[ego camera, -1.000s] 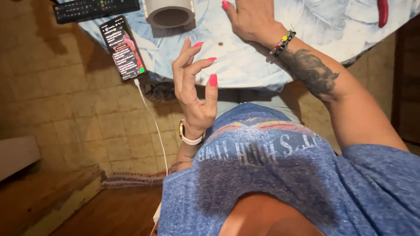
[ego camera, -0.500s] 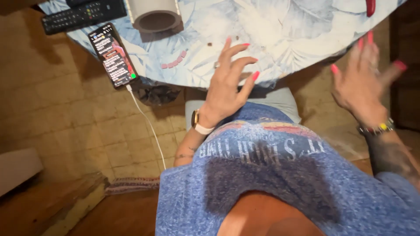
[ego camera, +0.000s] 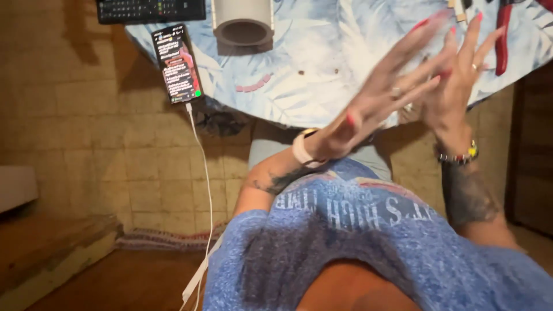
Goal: Decorating a white tumbler by applying glue and precisely placing small pink decorative tiles
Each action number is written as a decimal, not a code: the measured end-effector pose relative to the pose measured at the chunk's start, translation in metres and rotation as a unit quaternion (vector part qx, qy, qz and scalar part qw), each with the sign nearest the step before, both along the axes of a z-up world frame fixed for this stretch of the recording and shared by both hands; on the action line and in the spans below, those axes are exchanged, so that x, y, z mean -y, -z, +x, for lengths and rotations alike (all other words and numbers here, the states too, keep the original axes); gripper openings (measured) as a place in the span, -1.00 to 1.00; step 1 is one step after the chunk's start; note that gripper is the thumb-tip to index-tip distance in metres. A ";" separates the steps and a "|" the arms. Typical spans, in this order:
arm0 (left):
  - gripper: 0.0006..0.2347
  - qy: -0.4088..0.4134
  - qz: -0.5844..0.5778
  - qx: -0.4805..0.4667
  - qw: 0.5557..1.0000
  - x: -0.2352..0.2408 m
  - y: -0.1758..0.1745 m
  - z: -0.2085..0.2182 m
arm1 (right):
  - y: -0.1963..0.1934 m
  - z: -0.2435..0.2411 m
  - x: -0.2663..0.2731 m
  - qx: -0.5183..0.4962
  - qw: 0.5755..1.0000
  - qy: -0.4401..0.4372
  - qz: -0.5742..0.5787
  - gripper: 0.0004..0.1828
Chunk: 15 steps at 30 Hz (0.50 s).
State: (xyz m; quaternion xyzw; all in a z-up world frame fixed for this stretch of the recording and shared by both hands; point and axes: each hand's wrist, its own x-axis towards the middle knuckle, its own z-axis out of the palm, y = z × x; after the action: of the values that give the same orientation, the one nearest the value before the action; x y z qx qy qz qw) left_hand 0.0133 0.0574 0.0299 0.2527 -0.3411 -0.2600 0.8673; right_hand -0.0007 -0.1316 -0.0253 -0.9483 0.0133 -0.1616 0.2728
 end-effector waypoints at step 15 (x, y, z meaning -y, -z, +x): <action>-0.68 -0.621 0.486 0.189 0.584 -0.140 -0.011 0.084 | 0.003 0.194 -0.152 -0.066 0.949 -0.265 0.160 -0.70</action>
State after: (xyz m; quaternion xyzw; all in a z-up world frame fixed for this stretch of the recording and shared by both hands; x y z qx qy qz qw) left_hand 0.0975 0.1973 0.0413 0.8307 -0.0802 0.2690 0.4809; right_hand 0.1934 0.0204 -0.0286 -0.8700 -0.1946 -0.0158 0.4527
